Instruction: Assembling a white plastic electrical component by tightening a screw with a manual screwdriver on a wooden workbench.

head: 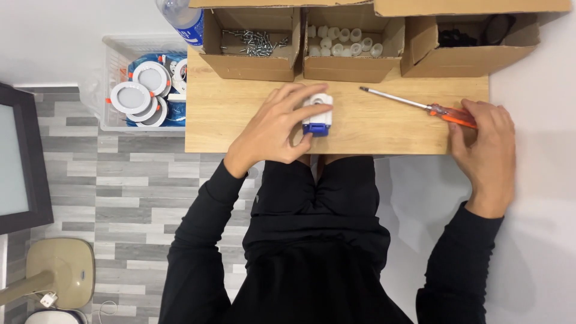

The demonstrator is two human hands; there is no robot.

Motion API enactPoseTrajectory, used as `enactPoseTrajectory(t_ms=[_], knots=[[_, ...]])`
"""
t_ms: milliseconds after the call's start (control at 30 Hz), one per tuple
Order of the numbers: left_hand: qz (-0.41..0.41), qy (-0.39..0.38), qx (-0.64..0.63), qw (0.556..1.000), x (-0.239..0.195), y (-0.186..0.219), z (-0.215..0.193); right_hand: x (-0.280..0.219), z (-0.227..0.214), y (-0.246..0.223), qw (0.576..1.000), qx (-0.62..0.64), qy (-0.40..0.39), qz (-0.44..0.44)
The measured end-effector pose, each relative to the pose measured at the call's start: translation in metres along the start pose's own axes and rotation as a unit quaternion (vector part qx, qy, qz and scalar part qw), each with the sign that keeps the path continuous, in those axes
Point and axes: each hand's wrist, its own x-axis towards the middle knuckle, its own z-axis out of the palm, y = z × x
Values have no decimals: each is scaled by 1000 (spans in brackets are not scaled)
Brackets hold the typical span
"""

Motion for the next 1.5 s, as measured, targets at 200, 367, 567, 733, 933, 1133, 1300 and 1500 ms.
enactPoseTrajectory(t_ms=[200,367,567,733,933,1133,1300,1500], knots=[[-136,183,186,956,-42,54,59,-18,4,0,995,70,19,63],[-112,107,-141,978,-56,90,161,-35,6,-11,977,161,44,132],[-423,-63,-230,874,-69,61,242,-57,17,-14,939,285,123,146],[-426,-129,-169,879,-88,67,234,-74,29,-16,883,399,174,175],[-366,-213,-219,879,-107,60,232,-95,36,-14,841,458,205,201],[-357,-132,-271,884,-90,46,226,-102,35,-27,802,504,203,249],[-396,-280,-258,835,-86,53,203,-106,34,-31,797,528,169,238],[-240,-133,-260,926,-94,39,222,-114,35,-32,790,538,154,251]])
